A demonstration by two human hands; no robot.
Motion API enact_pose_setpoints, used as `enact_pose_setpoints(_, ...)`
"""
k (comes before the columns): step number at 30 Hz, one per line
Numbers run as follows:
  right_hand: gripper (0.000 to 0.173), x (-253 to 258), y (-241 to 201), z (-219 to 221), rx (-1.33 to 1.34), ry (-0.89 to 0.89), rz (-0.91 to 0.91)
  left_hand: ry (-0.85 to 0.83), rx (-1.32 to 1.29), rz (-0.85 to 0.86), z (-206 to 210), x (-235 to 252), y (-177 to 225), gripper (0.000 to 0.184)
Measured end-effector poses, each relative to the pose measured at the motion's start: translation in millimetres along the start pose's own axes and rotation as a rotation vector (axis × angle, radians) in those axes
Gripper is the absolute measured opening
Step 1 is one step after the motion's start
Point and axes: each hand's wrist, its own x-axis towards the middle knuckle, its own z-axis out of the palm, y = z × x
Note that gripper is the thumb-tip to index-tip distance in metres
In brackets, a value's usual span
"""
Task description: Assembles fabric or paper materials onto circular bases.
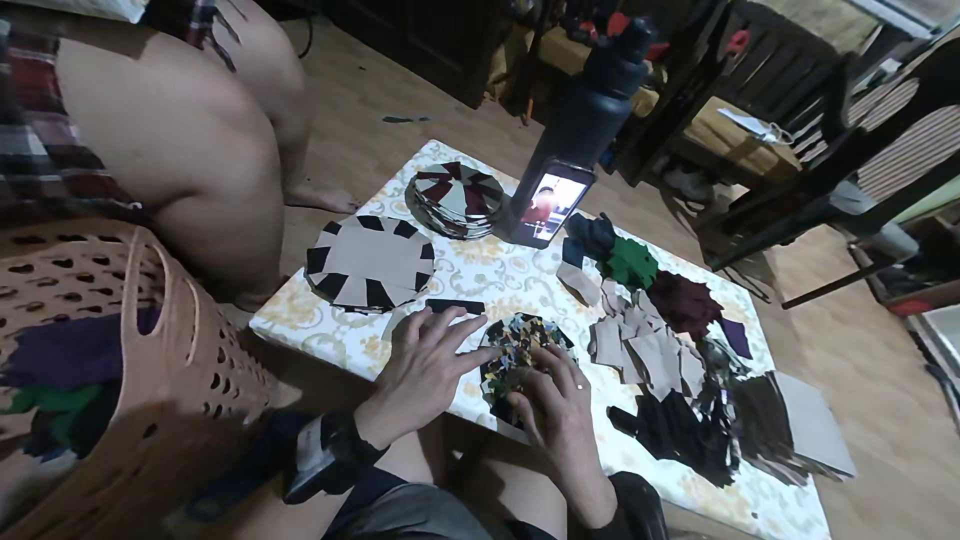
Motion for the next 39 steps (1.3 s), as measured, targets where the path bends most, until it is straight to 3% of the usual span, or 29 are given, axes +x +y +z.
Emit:
enact_pose_setpoints(5, 0.048, -1, 0, 6, -0.068, -0.046, -0.020, -0.016, 0.019, 0.019, -1, 1, -1, 0.049)
enact_pose_setpoints(10, 0.049, -8, 3, 1, -0.069, 0.033, 0.003, 0.061, -0.039, 0.083, -1, -1, -2, 0.052)
enact_pose_setpoints(21, 0.053, -14, 3, 4, -0.087, 0.021, -0.026, 0.053, -0.064, 0.107, 0, -2, -2, 0.047)
enact_pose_setpoints(27, 0.056, 1, -3, -2, -0.079, 0.032, 0.003, 0.150, -0.017, 0.021, 2, 0, 0, 0.040)
enact_pose_setpoints(31, 0.069, 30, -9, 8, -0.130, 0.029, 0.000, 0.205, -0.029, -0.043, 1, 3, 0, 0.040)
enact_pose_setpoints(35, 0.076, 54, -9, 27, -0.234, -0.073, -0.001, 0.217, 0.010, -0.070, -1, 6, 1, 0.044)
enact_pose_setpoints(39, 0.085, 55, -3, 36, -0.205, -0.297, 0.067, 0.135, 0.012, -0.081, -6, 4, 3, 0.043)
